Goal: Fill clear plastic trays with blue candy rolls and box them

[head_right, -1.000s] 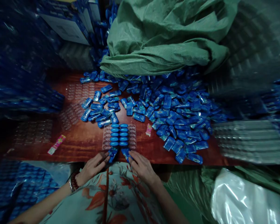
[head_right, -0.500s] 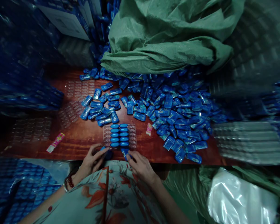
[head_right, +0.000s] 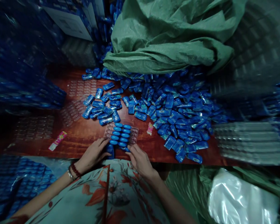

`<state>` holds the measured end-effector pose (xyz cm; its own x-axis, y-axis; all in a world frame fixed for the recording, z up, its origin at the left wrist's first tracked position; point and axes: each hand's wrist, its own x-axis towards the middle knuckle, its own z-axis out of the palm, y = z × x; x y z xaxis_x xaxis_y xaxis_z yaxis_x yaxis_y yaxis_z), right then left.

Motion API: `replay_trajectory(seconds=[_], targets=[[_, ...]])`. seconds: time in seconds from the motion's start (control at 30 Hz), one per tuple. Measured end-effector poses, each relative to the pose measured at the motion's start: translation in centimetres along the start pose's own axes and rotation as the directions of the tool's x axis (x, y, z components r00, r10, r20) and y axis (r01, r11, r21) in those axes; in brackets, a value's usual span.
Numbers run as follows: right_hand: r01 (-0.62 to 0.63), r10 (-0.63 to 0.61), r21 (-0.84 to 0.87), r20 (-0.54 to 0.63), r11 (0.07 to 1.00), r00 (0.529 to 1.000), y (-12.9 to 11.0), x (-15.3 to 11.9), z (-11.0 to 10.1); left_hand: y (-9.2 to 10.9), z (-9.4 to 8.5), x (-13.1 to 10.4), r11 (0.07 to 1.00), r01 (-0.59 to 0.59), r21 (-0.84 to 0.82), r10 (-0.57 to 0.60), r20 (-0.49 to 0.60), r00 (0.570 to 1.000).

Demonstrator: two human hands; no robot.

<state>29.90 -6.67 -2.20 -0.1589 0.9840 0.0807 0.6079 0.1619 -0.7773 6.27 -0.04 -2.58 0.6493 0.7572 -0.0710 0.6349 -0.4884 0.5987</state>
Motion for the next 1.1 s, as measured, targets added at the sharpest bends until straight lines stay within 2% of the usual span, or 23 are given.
replay_trajectory(seconds=[0.17,0.27,0.4,0.47,0.53,0.67,0.77,0.87,0.97,1.03,1.1], targets=[[-0.087,0.088,0.012,-0.103,0.996,0.991,0.3,-0.7,0.5,-0.4,0.8,0.2,0.99,0.077,-0.118,-0.072,0.043,0.996],[-0.107,0.11,0.032,-0.094,0.994,0.99,0.7,-0.7,0.6,-0.1,0.6,-0.5,0.967,0.107,-0.23,-0.102,0.031,0.994],[-0.117,0.122,0.077,-0.076,0.99,0.99,0.9,-0.4,0.7,1.1,-0.9,-0.9,0.943,0.038,-0.332,-0.074,-0.094,0.993],[-0.121,0.128,0.075,-0.085,0.99,0.988,0.9,-0.3,0.7,1.6,-1.5,-0.9,0.961,-0.013,-0.277,-0.041,-0.189,0.981],[-0.065,0.067,0.026,-0.09,0.998,0.994,1.0,-0.4,0.7,1.5,-1.5,-0.9,0.981,-0.085,-0.173,0.044,-0.225,0.973],[0.14,-0.148,-0.232,-0.017,0.962,0.989,1.0,-1.1,0.5,0.6,-0.5,-1.1,0.971,-0.233,0.044,0.237,-0.182,0.954],[0.216,-0.196,-0.435,0.091,0.874,0.976,0.4,-1.6,0.4,0.5,-0.1,-1.3,0.939,-0.314,0.138,0.331,-0.121,0.936],[0.222,-0.136,-0.567,0.19,0.794,0.972,-0.8,-1.3,0.5,1.4,0.1,-1.1,0.905,-0.369,0.213,0.37,0.039,0.928],[0.24,-0.039,-0.656,0.306,0.715,0.951,-2.6,-0.1,0.8,2.8,0.3,-0.3,0.866,-0.37,0.338,0.33,0.17,0.928],[0.245,0.025,-0.688,0.357,0.684,0.934,-3.8,0.9,0.9,3.4,0.5,0.3,0.841,-0.371,0.394,0.309,0.213,0.927],[0.247,0.073,-0.705,0.391,0.665,0.917,-4.8,1.7,0.8,3.3,0.4,0.6,0.832,-0.381,0.404,0.32,0.212,0.923]])
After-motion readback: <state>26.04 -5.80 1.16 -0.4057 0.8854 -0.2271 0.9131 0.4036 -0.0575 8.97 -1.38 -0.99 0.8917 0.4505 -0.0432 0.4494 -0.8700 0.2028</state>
